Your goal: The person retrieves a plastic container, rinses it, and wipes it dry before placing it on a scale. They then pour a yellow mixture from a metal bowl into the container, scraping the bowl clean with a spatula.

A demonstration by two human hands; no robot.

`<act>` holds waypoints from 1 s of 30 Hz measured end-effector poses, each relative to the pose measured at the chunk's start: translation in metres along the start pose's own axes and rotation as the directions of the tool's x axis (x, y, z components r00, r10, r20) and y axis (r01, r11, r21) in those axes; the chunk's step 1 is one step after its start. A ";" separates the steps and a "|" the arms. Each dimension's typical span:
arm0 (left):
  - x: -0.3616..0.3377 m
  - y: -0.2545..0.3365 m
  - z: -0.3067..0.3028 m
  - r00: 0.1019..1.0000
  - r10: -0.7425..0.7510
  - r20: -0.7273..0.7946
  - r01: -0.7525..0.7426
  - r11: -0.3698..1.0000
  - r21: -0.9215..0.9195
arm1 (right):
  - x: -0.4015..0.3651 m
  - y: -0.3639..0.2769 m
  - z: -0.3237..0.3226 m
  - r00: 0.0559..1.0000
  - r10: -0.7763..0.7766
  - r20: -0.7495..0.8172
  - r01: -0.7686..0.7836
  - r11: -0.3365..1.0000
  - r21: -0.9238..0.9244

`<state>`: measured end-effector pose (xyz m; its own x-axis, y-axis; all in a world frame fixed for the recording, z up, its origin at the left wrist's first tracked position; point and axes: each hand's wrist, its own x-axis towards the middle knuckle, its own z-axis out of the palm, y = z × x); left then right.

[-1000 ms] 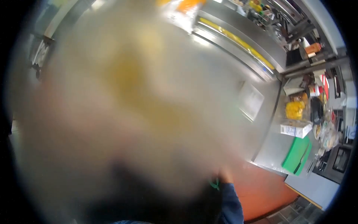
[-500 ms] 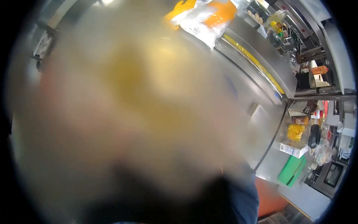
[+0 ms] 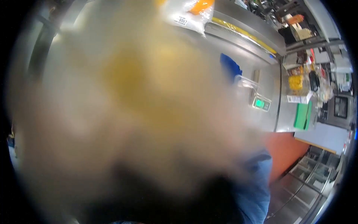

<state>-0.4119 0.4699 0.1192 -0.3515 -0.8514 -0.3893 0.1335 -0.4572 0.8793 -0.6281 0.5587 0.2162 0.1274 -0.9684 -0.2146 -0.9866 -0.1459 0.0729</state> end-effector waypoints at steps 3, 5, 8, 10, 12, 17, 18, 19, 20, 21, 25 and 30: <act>-0.007 0.026 0.012 0.997 -0.005 0.076 0.002 1.000 0.028 | 0.004 0.008 -0.025 0.992 -0.042 0.121 0.028 0.993 0.117; 0.000 0.023 0.011 0.993 -0.070 0.090 0.069 0.998 0.009 | -0.003 0.027 -0.028 0.997 -0.032 0.067 0.011 0.957 0.290; 0.004 0.011 0.005 0.985 -0.120 0.128 0.125 0.991 -0.037 | -0.012 0.044 -0.040 0.944 0.080 0.321 -0.258 0.784 0.565; 0.000 0.007 0.003 0.981 -0.107 0.163 0.119 0.991 -0.063 | -0.033 0.049 -0.026 0.811 0.118 0.572 -0.572 0.359 0.737; -0.007 0.008 0.006 0.986 -0.080 0.149 0.086 0.996 -0.035 | -0.050 0.036 -0.012 0.773 0.149 0.617 -0.622 0.372 0.689; -0.022 0.017 0.017 0.982 -0.067 0.178 0.078 0.995 -0.055 | -0.062 0.003 0.011 0.923 0.369 -0.107 -0.330 0.904 0.273; -0.022 0.019 0.018 0.986 -0.056 0.155 0.068 0.995 -0.072 | -0.065 0.004 0.015 0.919 0.377 -0.117 -0.335 0.901 0.274; -0.017 0.014 0.015 0.985 -0.049 0.163 0.061 0.996 -0.067 | -0.069 0.004 0.022 0.905 0.411 -0.109 -0.349 0.865 0.362; -0.010 0.005 0.011 0.983 -0.059 0.175 0.073 0.994 -0.075 | -0.073 0.002 0.025 0.891 0.443 -0.097 -0.360 0.820 0.446; -0.004 -0.005 0.006 0.980 -0.072 0.186 0.089 0.993 -0.084 | -0.079 0.001 0.023 0.852 0.523 0.010 -0.439 0.705 0.557; -0.003 -0.006 0.004 0.979 -0.082 0.187 0.098 0.992 -0.079 | -0.096 -0.019 0.026 0.769 0.635 0.065 -0.502 0.539 0.677; -0.001 -0.007 -0.001 0.974 -0.070 0.217 0.097 0.989 -0.113 | -0.095 -0.025 0.040 0.726 0.684 0.074 -0.492 0.441 0.751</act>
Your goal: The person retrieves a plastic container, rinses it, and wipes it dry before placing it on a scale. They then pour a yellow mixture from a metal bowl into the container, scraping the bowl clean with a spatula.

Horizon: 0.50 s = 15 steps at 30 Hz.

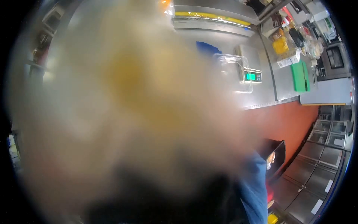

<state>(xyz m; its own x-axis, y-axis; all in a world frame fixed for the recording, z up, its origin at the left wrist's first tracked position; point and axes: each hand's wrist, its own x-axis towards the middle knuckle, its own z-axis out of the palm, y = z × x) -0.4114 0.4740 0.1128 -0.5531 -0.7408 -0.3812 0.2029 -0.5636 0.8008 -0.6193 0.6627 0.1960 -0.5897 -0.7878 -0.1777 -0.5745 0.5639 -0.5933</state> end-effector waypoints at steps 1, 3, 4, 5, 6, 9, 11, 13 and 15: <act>0.001 0.000 -0.001 1.000 -0.008 0.009 0.008 1.000 0.006 | 0.004 0.006 0.007 0.998 -0.069 -0.001 0.068 0.995 -0.072; 0.006 0.003 -0.005 0.999 -0.003 0.039 0.001 0.998 0.057 | 0.006 0.015 0.011 0.994 -0.105 0.005 0.105 0.993 -0.047; 0.009 0.003 -0.009 0.999 -0.008 0.043 0.006 0.998 0.059 | 0.002 0.009 0.009 0.995 -0.098 0.003 0.098 0.994 -0.046; 0.014 0.002 -0.011 0.999 -0.027 0.040 0.023 0.995 0.093 | -0.001 0.002 0.004 0.996 -0.084 0.003 0.084 0.996 0.002; 0.018 0.000 -0.012 0.998 -0.044 0.037 0.039 0.991 0.124 | -0.002 -0.001 0.001 0.997 -0.071 0.003 0.071 0.996 0.048; 0.020 0.012 -0.003 0.996 -0.090 0.023 0.085 0.982 0.166 | 0.006 0.020 0.018 0.986 -0.159 -0.047 0.165 0.952 0.257; 0.017 0.020 0.005 0.995 -0.098 0.027 0.091 0.977 0.192 | 0.009 0.023 0.017 0.988 0.009 0.153 -0.069 0.917 0.393; 0.018 0.023 0.008 0.994 -0.101 0.028 0.093 0.972 0.216 | 0.008 0.010 0.011 0.867 0.203 0.455 -0.452 0.706 0.546; 0.020 0.022 0.004 0.990 -0.119 0.073 0.101 0.973 0.208 | 0.005 -0.003 -0.004 0.823 0.161 0.545 -0.519 0.604 0.605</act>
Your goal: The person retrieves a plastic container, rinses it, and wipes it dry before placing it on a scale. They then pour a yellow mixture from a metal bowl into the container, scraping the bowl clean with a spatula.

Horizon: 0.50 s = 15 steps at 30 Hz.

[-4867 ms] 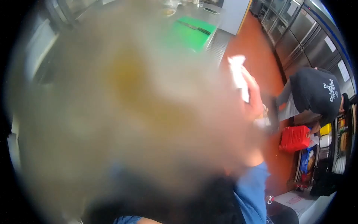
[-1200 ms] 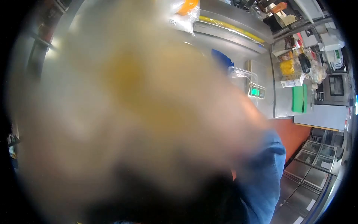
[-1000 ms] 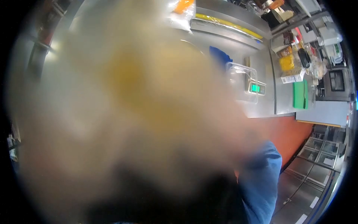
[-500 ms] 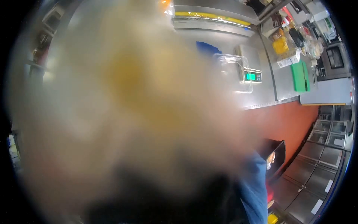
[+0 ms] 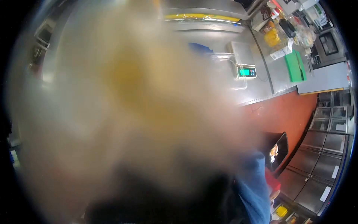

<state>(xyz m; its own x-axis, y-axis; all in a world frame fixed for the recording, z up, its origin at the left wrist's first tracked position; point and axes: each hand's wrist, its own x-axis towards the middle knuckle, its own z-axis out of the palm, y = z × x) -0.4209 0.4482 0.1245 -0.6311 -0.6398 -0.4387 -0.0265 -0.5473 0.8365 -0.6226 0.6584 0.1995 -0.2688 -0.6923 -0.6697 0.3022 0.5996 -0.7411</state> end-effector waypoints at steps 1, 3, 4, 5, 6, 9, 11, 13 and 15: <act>0.002 0.000 -0.002 1.000 -0.001 0.005 0.001 1.000 0.003 | -0.003 -0.003 0.000 0.994 0.039 0.102 -0.051 0.991 0.122; 0.008 -0.001 -0.008 0.999 -0.033 0.014 0.034 0.999 -0.008 | -0.006 -0.005 0.003 0.996 0.008 0.085 -0.024 0.983 0.184; 0.011 0.000 -0.010 0.999 -0.032 0.019 0.032 0.999 -0.003 | -0.010 -0.010 0.003 0.995 -0.003 0.104 -0.016 0.982 0.186; 0.013 0.000 -0.013 0.999 -0.031 0.019 0.031 1.000 0.003 | -0.011 -0.014 0.003 0.992 -0.016 0.124 -0.008 0.982 0.187; 0.015 0.001 -0.015 0.999 -0.032 0.018 0.032 0.999 0.010 | -0.012 -0.016 0.002 0.993 -0.021 0.120 -0.003 0.981 0.193; 0.021 0.005 -0.019 0.998 -0.065 0.023 0.064 0.997 0.030 | -0.014 -0.018 0.000 0.985 -0.011 0.170 -0.037 0.959 0.280; 0.022 0.009 -0.018 0.998 -0.063 0.031 0.062 0.997 0.035 | -0.016 -0.019 0.000 0.970 -0.048 0.239 -0.032 0.948 0.317; 0.023 0.012 -0.017 0.997 -0.061 0.038 0.060 0.997 0.039 | -0.021 -0.022 0.000 0.966 -0.062 0.252 -0.026 0.942 0.334; 0.024 0.012 -0.017 0.998 -0.066 0.006 0.066 0.998 0.014 | -0.028 -0.028 -0.001 0.962 -0.077 0.262 -0.021 0.936 0.352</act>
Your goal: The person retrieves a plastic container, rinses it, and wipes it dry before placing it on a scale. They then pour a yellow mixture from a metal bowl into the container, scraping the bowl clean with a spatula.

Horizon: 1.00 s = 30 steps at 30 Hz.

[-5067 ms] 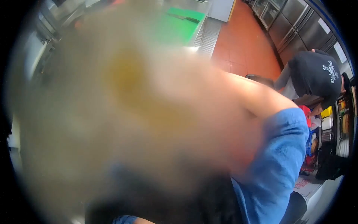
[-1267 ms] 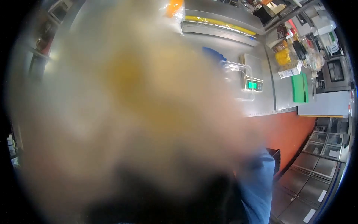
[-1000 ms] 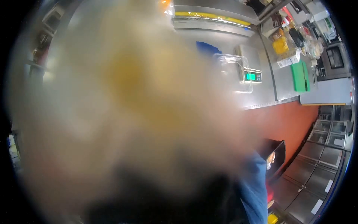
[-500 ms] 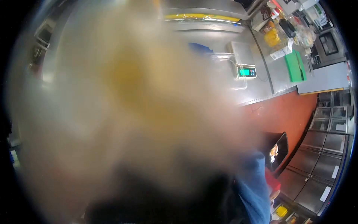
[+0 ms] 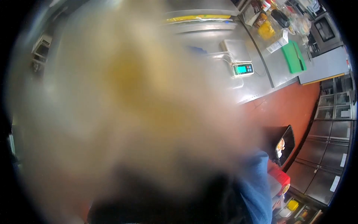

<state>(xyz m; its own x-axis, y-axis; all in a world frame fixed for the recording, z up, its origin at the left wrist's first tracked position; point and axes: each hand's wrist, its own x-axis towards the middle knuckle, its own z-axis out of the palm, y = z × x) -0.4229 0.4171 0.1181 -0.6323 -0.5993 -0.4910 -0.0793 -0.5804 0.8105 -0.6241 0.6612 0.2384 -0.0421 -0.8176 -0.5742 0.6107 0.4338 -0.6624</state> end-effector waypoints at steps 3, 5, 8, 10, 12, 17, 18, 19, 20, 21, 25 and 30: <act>0.004 -0.002 -0.006 1.000 -0.005 0.012 0.004 0.999 0.047 | -0.019 -0.012 0.002 1.000 0.009 -0.030 -0.008 1.000 0.021; 0.011 -0.015 -0.013 0.999 0.032 -0.001 -0.032 0.999 0.021 | -0.039 -0.020 -0.005 0.998 -0.056 -0.011 0.056 0.998 0.015; 0.009 -0.019 -0.003 0.995 0.066 -0.073 -0.069 0.997 -0.040 | -0.086 -0.025 -0.019 0.981 -0.112 -0.157 0.115 0.993 0.011; 0.006 -0.016 0.005 0.990 0.053 -0.130 -0.063 0.996 -0.067 | -0.119 -0.033 -0.019 0.960 -0.201 -0.194 0.207 0.978 0.012; 0.008 -0.014 0.006 0.976 0.049 -0.212 -0.061 0.997 -0.053 | -0.151 -0.033 -0.027 0.918 -0.204 -0.340 0.219 0.976 0.006; 0.029 -0.019 -0.005 0.956 0.036 -0.291 -0.046 0.999 -0.027 | -0.180 -0.043 -0.062 0.656 -0.256 -0.710 -0.224 0.832 -0.507; 0.032 -0.016 -0.007 0.959 0.031 -0.283 -0.038 0.999 -0.021 | -0.175 -0.051 -0.069 0.690 -0.348 -0.635 -0.275 0.686 -0.674; 0.033 -0.010 -0.005 0.970 0.019 -0.241 -0.020 1.000 -0.004 | -0.170 -0.049 -0.093 0.699 -0.452 -0.553 -0.283 0.536 -0.795; 0.033 -0.006 -0.004 0.979 0.009 -0.202 -0.006 1.000 0.012 | -0.161 -0.045 -0.120 0.712 -0.539 -0.449 -0.285 0.362 -0.887; 0.041 -0.014 -0.005 0.905 -0.008 -0.426 0.007 1.000 -0.005 | -0.150 -0.050 -0.130 0.728 -0.559 -0.397 -0.381 0.152 -0.912; 0.033 -0.008 0.005 0.945 0.107 -0.310 -0.121 0.992 -0.026 | -0.088 -0.070 -0.147 0.825 -0.455 -0.336 -0.477 -0.243 -0.844; 0.005 -0.035 0.036 0.889 0.293 -0.353 -0.320 0.947 -0.020 | -0.046 -0.083 -0.161 0.837 -0.417 -0.354 -0.522 -0.413 -0.747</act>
<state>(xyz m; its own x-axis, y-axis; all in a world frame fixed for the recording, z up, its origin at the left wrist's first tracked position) -0.4513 0.4542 0.0993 -0.3129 -0.8972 -0.3117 0.1425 -0.3688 0.9185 -0.7997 0.7239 0.2423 -0.5699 -0.7315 -0.3744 -0.8206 0.5298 0.2141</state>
